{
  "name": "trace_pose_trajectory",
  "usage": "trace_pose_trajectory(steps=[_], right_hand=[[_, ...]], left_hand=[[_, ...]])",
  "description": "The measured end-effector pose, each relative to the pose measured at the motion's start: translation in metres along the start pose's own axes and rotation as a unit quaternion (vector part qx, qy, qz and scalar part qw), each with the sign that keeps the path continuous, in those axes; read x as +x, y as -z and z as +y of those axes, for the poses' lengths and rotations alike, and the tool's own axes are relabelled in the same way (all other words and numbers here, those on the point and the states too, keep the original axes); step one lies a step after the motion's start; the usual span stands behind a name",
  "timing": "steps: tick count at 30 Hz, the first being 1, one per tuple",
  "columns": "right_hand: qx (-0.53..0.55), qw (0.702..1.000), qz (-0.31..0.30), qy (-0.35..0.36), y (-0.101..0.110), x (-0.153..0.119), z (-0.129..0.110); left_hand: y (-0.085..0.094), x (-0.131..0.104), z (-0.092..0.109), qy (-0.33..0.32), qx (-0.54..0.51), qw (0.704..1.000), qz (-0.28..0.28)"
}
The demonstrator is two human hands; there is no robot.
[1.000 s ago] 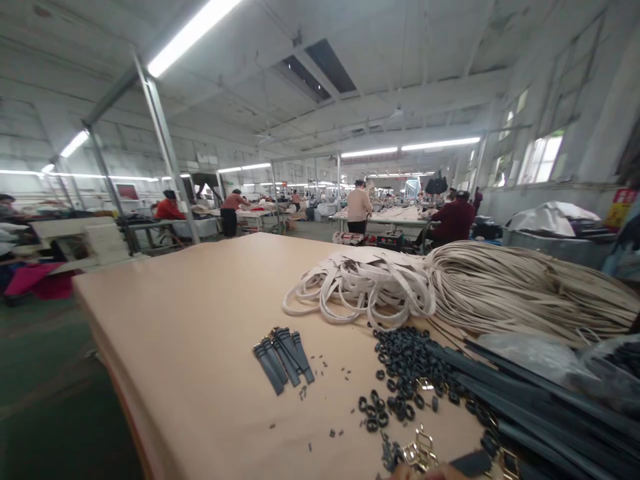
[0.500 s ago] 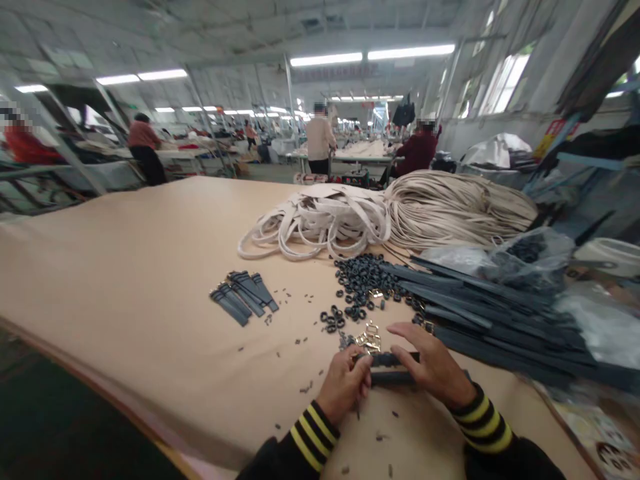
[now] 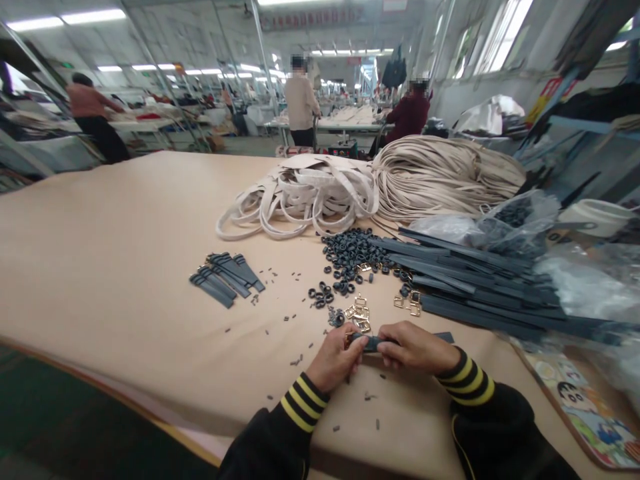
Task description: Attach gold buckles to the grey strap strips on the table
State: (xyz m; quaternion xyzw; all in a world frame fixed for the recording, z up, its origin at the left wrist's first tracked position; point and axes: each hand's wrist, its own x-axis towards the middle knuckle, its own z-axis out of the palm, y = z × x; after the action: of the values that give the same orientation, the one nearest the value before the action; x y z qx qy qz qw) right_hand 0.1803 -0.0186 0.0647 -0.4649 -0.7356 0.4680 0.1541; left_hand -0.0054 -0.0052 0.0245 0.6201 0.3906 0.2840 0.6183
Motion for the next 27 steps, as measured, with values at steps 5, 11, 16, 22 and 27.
trace_pose_trajectory(steps=[5, 11, 16, 22, 27], right_hand=[[0.033, 0.999, -0.024, 0.003, -0.005, 0.003, 0.003], [-0.037, 0.998, 0.034, 0.044, -0.003, 0.006, 0.002], [0.040, 0.998, 0.019, 0.053, -0.009, 0.011, 0.005], [0.037, 0.998, -0.030, 0.047, -0.014, 0.010, 0.008], [0.019, 0.996, -0.057, 0.058, -0.012, 0.010, 0.004]], left_hand=[[0.000, -0.001, 0.004, -0.023, 0.045, 0.999, 0.019], [0.001, 0.000, 0.003, -0.028, 0.048, 0.998, 0.020], [0.002, -0.003, -0.002, -0.038, 0.027, 0.999, 0.004], [0.000, -0.005, -0.011, -0.010, 0.022, 0.999, -0.049], [0.000, -0.005, -0.014, -0.004, 0.074, 0.996, -0.056]])
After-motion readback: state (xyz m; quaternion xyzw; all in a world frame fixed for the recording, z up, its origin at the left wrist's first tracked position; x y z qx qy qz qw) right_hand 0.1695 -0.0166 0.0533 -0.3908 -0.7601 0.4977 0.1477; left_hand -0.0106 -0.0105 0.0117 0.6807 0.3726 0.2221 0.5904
